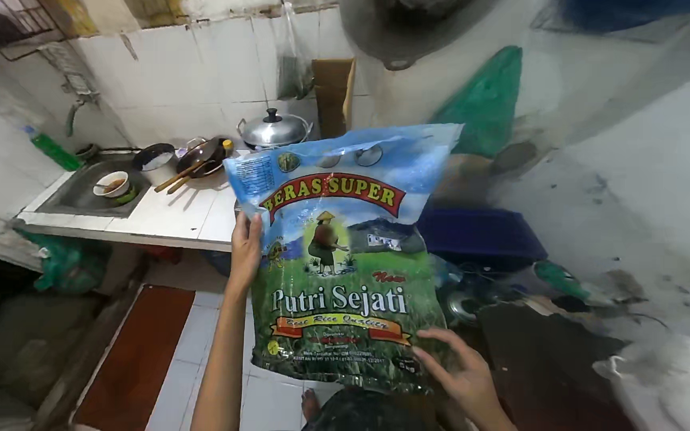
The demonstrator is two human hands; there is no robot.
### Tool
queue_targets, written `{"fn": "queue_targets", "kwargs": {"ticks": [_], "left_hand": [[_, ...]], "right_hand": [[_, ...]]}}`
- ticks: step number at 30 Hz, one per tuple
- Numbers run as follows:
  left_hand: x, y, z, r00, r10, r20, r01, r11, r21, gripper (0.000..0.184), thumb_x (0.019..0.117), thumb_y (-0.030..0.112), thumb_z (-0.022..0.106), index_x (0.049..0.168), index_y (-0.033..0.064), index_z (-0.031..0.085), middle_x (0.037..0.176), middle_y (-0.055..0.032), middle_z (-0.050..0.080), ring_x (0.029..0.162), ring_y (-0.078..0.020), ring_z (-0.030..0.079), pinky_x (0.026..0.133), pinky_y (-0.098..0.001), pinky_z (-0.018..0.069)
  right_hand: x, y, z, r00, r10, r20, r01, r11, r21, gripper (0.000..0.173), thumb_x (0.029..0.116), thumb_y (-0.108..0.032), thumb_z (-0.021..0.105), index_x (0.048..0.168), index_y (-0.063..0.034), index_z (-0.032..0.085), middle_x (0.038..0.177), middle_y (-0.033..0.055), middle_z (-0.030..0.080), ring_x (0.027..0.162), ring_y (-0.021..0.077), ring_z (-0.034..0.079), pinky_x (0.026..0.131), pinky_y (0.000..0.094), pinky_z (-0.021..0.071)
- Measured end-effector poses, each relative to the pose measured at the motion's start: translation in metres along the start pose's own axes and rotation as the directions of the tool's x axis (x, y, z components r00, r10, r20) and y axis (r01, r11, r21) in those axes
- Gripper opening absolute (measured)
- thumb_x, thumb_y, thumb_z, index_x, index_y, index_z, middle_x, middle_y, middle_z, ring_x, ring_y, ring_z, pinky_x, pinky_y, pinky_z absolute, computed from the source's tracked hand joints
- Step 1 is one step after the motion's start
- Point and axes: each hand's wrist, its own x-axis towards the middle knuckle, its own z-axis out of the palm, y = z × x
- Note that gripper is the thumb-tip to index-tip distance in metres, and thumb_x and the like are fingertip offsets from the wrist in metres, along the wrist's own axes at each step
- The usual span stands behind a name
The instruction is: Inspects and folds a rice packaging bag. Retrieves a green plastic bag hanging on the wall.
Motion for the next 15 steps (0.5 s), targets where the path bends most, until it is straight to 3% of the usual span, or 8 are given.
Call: {"fn": "queue_targets", "kwargs": {"ticks": [3, 6, 8, 9, 12, 15], "left_hand": [[0.002, -0.009, -0.009, 0.999, 0.021, -0.037, -0.021, 1.000, 0.017, 0.034, 0.1053, 0.010, 0.048, 0.134, -0.0090, 0.050, 0.105, -0.0084, 0.064, 0.089, -0.0004, 0.062, 0.082, -0.0202, 0.0525], [0.003, -0.012, -0.016, 0.991, 0.006, -0.133, -0.001, 0.999, 0.039, 0.028, 0.1060, 0.013, 0.050, 0.124, -0.0074, 0.057, 0.097, -0.0056, 0.066, 0.083, 0.0001, 0.063, 0.078, -0.0204, 0.0525], [0.002, -0.012, -0.019, 0.985, -0.003, -0.170, 0.011, 0.999, 0.042, 0.029, 0.1082, 0.015, 0.046, 0.122, -0.0073, 0.059, 0.093, -0.0044, 0.066, 0.081, 0.0014, 0.063, 0.077, -0.0193, 0.0527], [0.002, -0.011, -0.021, 0.983, -0.006, -0.182, 0.013, 0.999, 0.040, 0.029, 0.1086, 0.015, 0.046, 0.120, -0.0072, 0.060, 0.091, -0.0039, 0.066, 0.080, 0.0017, 0.062, 0.076, -0.0191, 0.0524], [0.004, -0.017, -0.026, 0.978, 0.020, -0.207, -0.011, 0.999, 0.046, 0.026, 0.1085, 0.018, 0.046, 0.114, -0.0030, 0.062, 0.083, 0.0015, 0.063, 0.074, 0.0035, 0.060, 0.072, -0.0171, 0.0515], [0.004, -0.025, -0.031, 0.966, 0.067, -0.249, -0.060, 0.998, 0.035, 0.026, 0.1096, 0.019, 0.042, 0.105, 0.0023, 0.062, 0.078, 0.0068, 0.057, 0.071, 0.0053, 0.057, 0.070, -0.0154, 0.0491]], "right_hand": [[0.007, -0.006, 0.010, 1.000, 0.011, 0.012, -0.011, 1.000, 0.015, 0.041, 0.0943, -0.023, 0.071, 0.133, -0.0142, 0.060, 0.135, -0.0148, 0.064, 0.128, -0.0124, 0.049, 0.110, 0.0128, 0.0394], [0.011, -0.014, 0.014, 0.998, 0.067, 0.007, -0.067, 0.996, 0.057, 0.074, 0.0927, -0.019, 0.072, 0.151, 0.0093, 0.035, 0.154, 0.0106, 0.049, 0.135, -0.0084, 0.045, 0.112, 0.0136, 0.0366], [0.015, -0.018, 0.016, 0.991, 0.135, 0.011, -0.136, 0.985, 0.110, 0.093, 0.0896, -0.015, 0.073, 0.157, 0.0130, 0.016, 0.161, 0.0185, 0.036, 0.134, -0.0081, 0.047, 0.109, 0.0124, 0.0411], [0.017, -0.018, 0.017, 0.987, 0.159, 0.015, -0.160, 0.979, 0.124, 0.096, 0.0884, -0.013, 0.073, 0.157, 0.0139, 0.012, 0.162, 0.0210, 0.034, 0.134, -0.0072, 0.049, 0.107, 0.0127, 0.0429], [0.019, -0.012, 0.015, 0.987, 0.146, 0.065, -0.153, 0.982, 0.115, 0.089, 0.0903, -0.015, 0.072, 0.154, 0.0168, 0.020, 0.162, 0.0221, 0.035, 0.141, -0.0030, 0.042, 0.114, 0.0147, 0.0363], [0.018, -0.014, 0.015, 0.986, 0.148, 0.074, -0.153, 0.985, 0.074, 0.079, 0.0900, -0.015, 0.072, 0.149, 0.0193, 0.031, 0.154, 0.0214, 0.048, 0.137, -0.0051, 0.046, 0.112, 0.0127, 0.0372]]}}
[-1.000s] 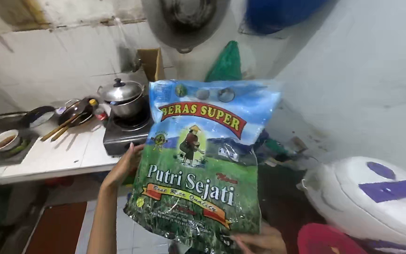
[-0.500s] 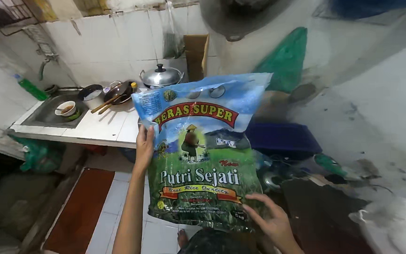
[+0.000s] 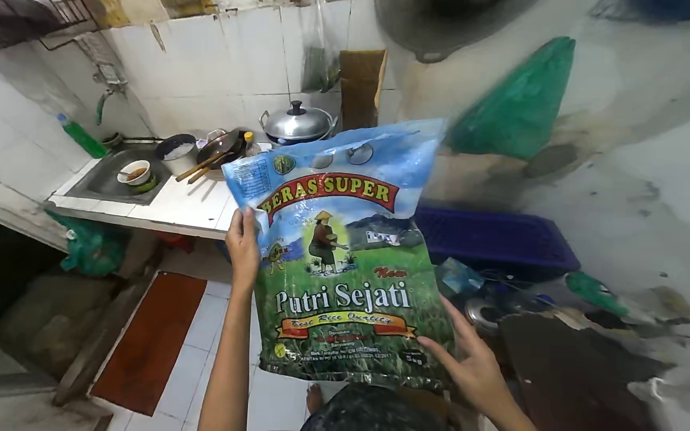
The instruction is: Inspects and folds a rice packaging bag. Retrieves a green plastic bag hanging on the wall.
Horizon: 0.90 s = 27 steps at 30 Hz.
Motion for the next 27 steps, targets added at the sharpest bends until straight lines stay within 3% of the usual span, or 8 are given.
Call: {"fn": "queue_targets", "kwargs": {"ticks": [3, 6, 10, 14, 19, 22, 24, 27], "left_hand": [[0.000, -0.003, -0.003, 0.997, 0.016, -0.078, -0.017, 1.000, -0.014, 0.033, 0.1088, 0.015, 0.043, 0.087, 0.0030, 0.064, 0.070, 0.0085, 0.059, 0.067, 0.0052, 0.058, 0.067, -0.0160, 0.0506], [0.000, -0.004, -0.006, 0.992, 0.023, -0.120, -0.018, 0.999, 0.044, 0.034, 0.1085, 0.013, 0.044, 0.084, 0.0006, 0.065, 0.069, 0.0076, 0.058, 0.066, 0.0055, 0.058, 0.067, -0.0156, 0.0499], [0.002, -0.002, -0.013, 0.989, -0.040, -0.141, 0.069, 0.977, 0.203, 0.036, 0.1100, 0.019, 0.045, 0.093, -0.0042, 0.067, 0.073, -0.0017, 0.059, 0.069, -0.0032, 0.056, 0.070, -0.0252, 0.0481], [0.007, -0.006, -0.023, 0.972, -0.194, -0.129, 0.222, 0.939, 0.262, 0.042, 0.1115, 0.023, 0.042, 0.097, -0.0077, 0.066, 0.079, -0.0114, 0.060, 0.074, -0.0142, 0.058, 0.075, -0.0356, 0.0484], [0.000, -0.036, -0.024, 0.942, -0.305, -0.139, 0.332, 0.905, 0.267, 0.046, 0.1128, 0.023, 0.037, 0.098, -0.0111, 0.064, 0.085, -0.0152, 0.061, 0.079, -0.0157, 0.059, 0.079, -0.0355, 0.0498], [-0.010, -0.050, -0.031, 0.955, -0.218, -0.200, 0.279, 0.886, 0.369, 0.039, 0.1110, 0.017, 0.041, 0.108, -0.0152, 0.064, 0.097, -0.0265, 0.066, 0.091, -0.0290, 0.063, 0.087, -0.0457, 0.0488], [-0.010, -0.046, -0.043, 0.977, -0.115, -0.182, 0.185, 0.879, 0.439, 0.036, 0.1068, 0.013, 0.049, 0.128, -0.0152, 0.055, 0.114, -0.0323, 0.066, 0.103, -0.0394, 0.066, 0.092, -0.0517, 0.0504], [-0.002, -0.018, -0.055, 0.991, 0.093, -0.097, -0.029, 0.853, 0.521, 0.052, 0.1018, 0.016, 0.058, 0.140, -0.0170, 0.044, 0.135, -0.0399, 0.052, 0.125, -0.0525, 0.052, 0.106, -0.0617, 0.0395]], "right_hand": [[-0.002, 0.002, 0.001, 1.000, 0.010, -0.026, -0.010, 1.000, -0.018, 0.073, 0.0886, -0.013, 0.071, 0.144, 0.0214, 0.038, 0.146, 0.0205, 0.054, 0.131, -0.0069, 0.050, 0.109, 0.0115, 0.0388], [0.001, 0.004, 0.002, 0.998, 0.056, -0.037, -0.057, 0.998, -0.005, 0.068, 0.0859, -0.009, 0.071, 0.140, 0.0193, 0.042, 0.139, 0.0163, 0.059, 0.123, -0.0081, 0.055, 0.104, 0.0108, 0.0436], [0.014, 0.015, -0.004, 0.994, 0.102, -0.031, -0.103, 0.995, -0.017, 0.058, 0.0838, -0.008, 0.071, 0.133, 0.0150, 0.050, 0.124, 0.0088, 0.068, 0.109, -0.0086, 0.062, 0.094, 0.0111, 0.0508], [0.030, 0.029, -0.015, 0.986, 0.161, 0.029, -0.160, 0.987, -0.024, 0.050, 0.0842, -0.005, 0.069, 0.129, 0.0117, 0.055, 0.116, 0.0063, 0.071, 0.102, -0.0066, 0.066, 0.091, 0.0122, 0.0530], [0.044, 0.035, -0.020, 0.953, 0.277, 0.124, -0.278, 0.961, -0.010, 0.043, 0.0855, 0.002, 0.069, 0.127, 0.0099, 0.058, 0.112, 0.0067, 0.072, 0.097, -0.0039, 0.067, 0.088, 0.0144, 0.0545], [0.045, 0.036, -0.016, 0.944, 0.293, 0.152, -0.300, 0.954, 0.022, 0.041, 0.0852, 0.004, 0.068, 0.125, 0.0086, 0.059, 0.110, 0.0044, 0.073, 0.096, -0.0041, 0.068, 0.088, 0.0146, 0.0552], [0.043, 0.033, -0.010, 0.955, 0.261, 0.143, -0.267, 0.963, 0.025, 0.037, 0.0854, 0.003, 0.068, 0.122, 0.0089, 0.061, 0.108, 0.0037, 0.073, 0.095, -0.0053, 0.067, 0.088, 0.0138, 0.0546], [0.039, 0.034, 0.006, 0.975, 0.171, 0.141, -0.173, 0.985, -0.002, 0.033, 0.0867, -0.003, 0.068, 0.117, 0.0090, 0.064, 0.106, 0.0038, 0.074, 0.095, -0.0066, 0.067, 0.089, 0.0130, 0.0539]]}}
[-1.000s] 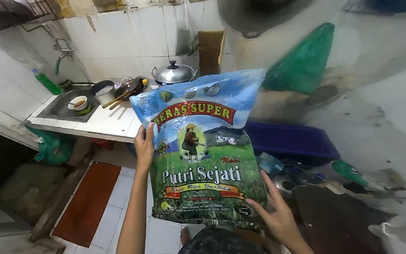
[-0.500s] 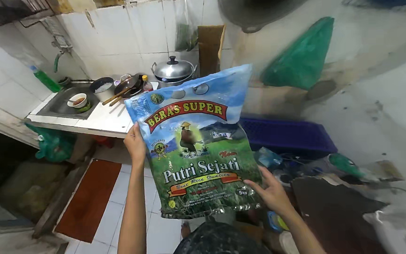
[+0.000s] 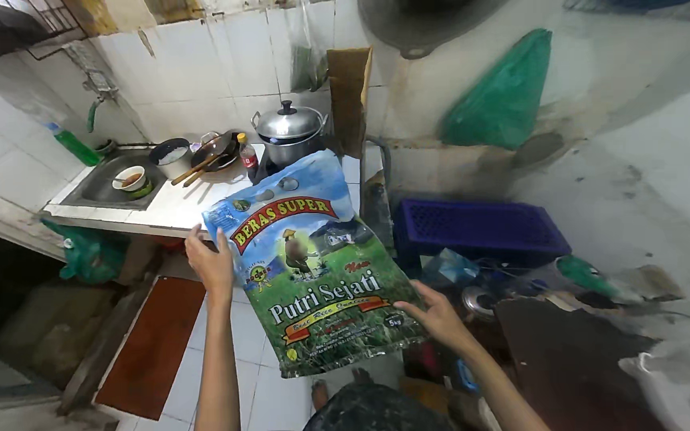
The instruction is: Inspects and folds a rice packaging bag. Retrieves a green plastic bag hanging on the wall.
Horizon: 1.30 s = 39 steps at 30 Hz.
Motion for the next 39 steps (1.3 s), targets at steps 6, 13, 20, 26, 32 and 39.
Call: {"fn": "queue_targets", "kwargs": {"ticks": [6, 13, 20, 26, 32, 39], "left_hand": [[0.023, 0.068, -0.024, 0.827, 0.555, 0.087, -0.556, 0.831, -0.019, 0.067, 0.0993, 0.050, 0.054, 0.142, -0.0018, 0.053, 0.155, -0.0188, 0.047, 0.150, -0.0338, 0.034, 0.121, -0.0640, 0.0123], [0.038, 0.084, -0.039, 0.714, 0.664, 0.223, -0.668, 0.741, -0.070, 0.020, 0.0976, 0.012, 0.066, 0.095, -0.0064, 0.074, 0.093, -0.0175, 0.075, 0.101, -0.0340, 0.071, 0.112, -0.0607, 0.0368], [0.055, 0.055, -0.051, 0.857, 0.488, 0.165, -0.462, 0.869, -0.175, 0.026, 0.1048, 0.019, 0.057, 0.093, -0.0017, 0.067, 0.077, -0.0016, 0.060, 0.066, 0.0024, 0.052, 0.064, -0.0153, 0.0450], [0.047, 0.050, -0.037, 0.929, 0.360, 0.086, -0.337, 0.919, -0.203, 0.028, 0.1069, 0.027, 0.054, 0.091, 0.0071, 0.064, 0.071, 0.0043, 0.054, 0.059, 0.0033, 0.048, 0.057, -0.0140, 0.0415], [0.025, 0.091, -0.020, 0.766, 0.620, 0.168, -0.625, 0.780, -0.032, 0.027, 0.1045, 0.016, 0.057, 0.095, -0.0049, 0.069, 0.077, -0.0149, 0.065, 0.065, -0.0209, 0.060, 0.064, -0.0382, 0.0502], [0.010, 0.127, -0.021, 0.658, 0.700, 0.279, -0.724, 0.689, -0.022, 0.023, 0.1032, 0.021, 0.060, 0.101, 0.0012, 0.071, 0.083, -0.0116, 0.069, 0.073, -0.0250, 0.064, 0.072, -0.0470, 0.0468]], "right_hand": [[0.002, 0.005, 0.039, 0.978, -0.198, 0.064, 0.203, 0.973, -0.106, 0.031, 0.0892, -0.008, 0.066, 0.113, 0.0109, 0.069, 0.104, 0.0132, 0.076, 0.097, 0.0010, 0.070, 0.091, 0.0164, 0.0528], [-0.007, 0.002, 0.053, 0.957, -0.260, 0.132, 0.274, 0.957, -0.100, 0.029, 0.0894, -0.008, 0.066, 0.112, 0.0097, 0.071, 0.103, 0.0149, 0.076, 0.095, 0.0079, 0.072, 0.090, 0.0217, 0.0549], [-0.012, -0.004, 0.056, 0.903, -0.402, 0.153, 0.424, 0.893, -0.153, 0.023, 0.0920, -0.012, 0.064, 0.102, 0.0057, 0.074, 0.088, 0.0136, 0.076, 0.081, 0.0108, 0.074, 0.078, 0.0220, 0.0570], [-0.013, -0.005, 0.052, 0.874, -0.454, 0.174, 0.482, 0.854, -0.195, 0.020, 0.0928, -0.013, 0.063, 0.098, 0.0039, 0.073, 0.083, 0.0129, 0.075, 0.076, 0.0121, 0.073, 0.074, 0.0211, 0.0565], [0.001, -0.001, 0.028, 0.919, -0.002, 0.395, 0.059, 0.989, -0.132, 0.035, 0.0939, -0.014, 0.071, 0.121, 0.0075, 0.067, 0.109, 0.0213, 0.073, 0.101, 0.0265, 0.072, 0.094, 0.0433, 0.0560], [0.033, -0.027, 0.086, 0.972, -0.119, 0.204, 0.061, 0.961, 0.271, 0.026, 0.1045, -0.009, 0.049, 0.109, 0.0101, 0.067, 0.099, 0.0033, 0.071, 0.091, -0.0072, 0.063, 0.087, 0.0136, 0.0515]]}}
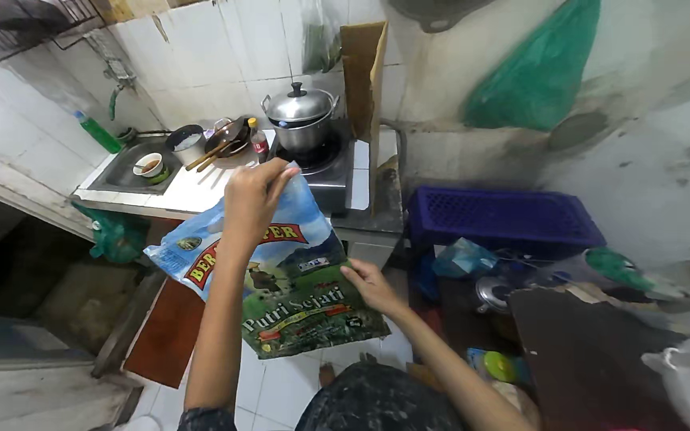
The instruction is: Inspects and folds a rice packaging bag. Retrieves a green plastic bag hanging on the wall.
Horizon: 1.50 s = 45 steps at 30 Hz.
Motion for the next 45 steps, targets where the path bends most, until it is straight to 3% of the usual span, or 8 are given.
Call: {"fn": "queue_targets", "kwargs": {"ticks": [5, 8, 16, 29, 35, 38, 41, 45], "left_hand": [[-0.095, -0.043, -0.031, 0.913, -0.329, -0.242, 0.312, 0.944, -0.107, 0.076, 0.0985, 0.053, 0.057, 0.149, -0.0020, 0.043, 0.152, -0.0212, 0.047, 0.142, -0.0311, 0.044, 0.118, -0.0487, 0.0351], [-0.203, -0.068, -0.011, 0.649, -0.672, -0.357, 0.614, 0.740, -0.275, 0.074, 0.1004, 0.028, 0.056, 0.148, -0.0199, 0.028, 0.153, -0.0417, 0.032, 0.143, -0.0459, 0.037, 0.117, -0.0491, 0.0332], [-0.342, -0.030, 0.039, 0.090, -0.996, 0.022, 0.829, 0.063, -0.556, 0.058, 0.1121, 0.033, 0.015, 0.131, -0.0144, 0.043, 0.106, -0.0109, 0.061, 0.091, -0.0002, 0.063, 0.085, -0.0239, 0.0547], [-0.353, -0.008, -0.003, -0.170, -0.907, 0.386, 0.713, -0.383, -0.587, 0.036, 0.1125, 0.024, 0.035, 0.109, -0.0014, 0.061, 0.086, -0.0057, 0.071, 0.077, -0.0099, 0.070, 0.072, -0.0287, 0.0601], [-0.337, 0.038, -0.024, -0.216, -0.924, 0.316, 0.832, -0.344, -0.435, 0.047, 0.1047, 0.011, 0.054, 0.146, -0.0063, 0.039, 0.097, -0.0181, 0.067, 0.077, -0.0146, 0.067, 0.073, -0.0317, 0.0573], [-0.341, 0.064, -0.028, -0.124, -0.910, 0.395, 0.901, -0.270, -0.341, 0.068, 0.1015, 0.007, 0.056, 0.159, 0.0030, 0.021, 0.101, -0.0222, 0.070, 0.080, -0.0186, 0.071, 0.077, -0.0369, 0.0586], [-0.351, 0.078, -0.034, 0.045, -0.861, 0.507, 0.967, -0.089, -0.238, 0.043, 0.1016, 0.001, 0.045, 0.144, -0.0038, 0.052, 0.128, -0.0222, 0.066, 0.104, -0.0222, 0.069, 0.093, -0.0401, 0.0542], [-0.342, 0.087, -0.045, -0.042, -0.754, 0.656, 0.999, -0.031, 0.028, 0.032, 0.1036, 0.004, 0.047, 0.127, -0.0087, 0.065, 0.117, -0.0278, 0.069, 0.108, -0.0348, 0.068, 0.099, -0.0497, 0.0494]], "right_hand": [[-0.007, 0.029, 0.018, 0.992, 0.052, -0.118, -0.039, 0.993, 0.114, 0.022, 0.1031, -0.006, 0.049, 0.098, 0.0050, 0.067, 0.083, -0.0058, 0.067, 0.077, -0.0093, 0.060, 0.077, 0.0123, 0.0513], [-0.007, 0.032, 0.019, 0.991, 0.099, -0.089, -0.082, 0.982, 0.172, 0.023, 0.1044, -0.007, 0.047, 0.101, 0.0046, 0.067, 0.086, -0.0052, 0.069, 0.080, -0.0074, 0.063, 0.080, 0.0146, 0.0539], [0.001, 0.042, 0.041, 0.941, 0.294, 0.168, -0.315, 0.942, 0.114, 0.022, 0.1040, -0.006, 0.054, 0.113, 0.0108, 0.064, 0.097, 0.0080, 0.069, 0.084, 0.0000, 0.062, 0.082, 0.0195, 0.0524], [0.016, 0.059, 0.033, 0.564, 0.809, 0.166, -0.824, 0.564, 0.047, 0.024, 0.1078, -0.019, 0.051, 0.111, 0.0005, 0.064, 0.088, 0.0070, 0.067, 0.074, 0.0107, 0.064, 0.068, 0.0281, 0.0538], [-0.011, 0.020, 0.006, 0.682, 0.725, 0.095, -0.724, 0.688, -0.046, 0.016, 0.1029, -0.008, 0.055, 0.097, 0.0032, 0.065, 0.082, 0.0043, 0.067, 0.073, 0.0078, 0.063, 0.072, 0.0264, 0.0538], [-0.033, 0.002, -0.012, 0.715, 0.693, 0.094, -0.674, 0.719, -0.171, 0.046, 0.0945, 0.003, 0.062, 0.138, 0.0028, 0.047, 0.086, 0.0109, 0.068, 0.070, 0.0104, 0.065, 0.071, 0.0292, 0.0555], [-0.055, -0.003, -0.035, 0.737, 0.627, 0.254, -0.551, 0.774, -0.311, 0.058, 0.0938, 0.007, 0.056, 0.150, 0.0010, 0.043, 0.115, 0.0150, 0.071, 0.086, 0.0130, 0.069, 0.080, 0.0310, 0.0574], [-0.068, -0.014, -0.056, 0.630, 0.662, 0.406, -0.431, 0.732, -0.527, 0.037, 0.0994, -0.007, 0.061, 0.135, 0.0052, 0.062, 0.136, 0.0249, 0.062, 0.126, 0.0330, 0.061, 0.109, 0.0448, 0.0460]]}}
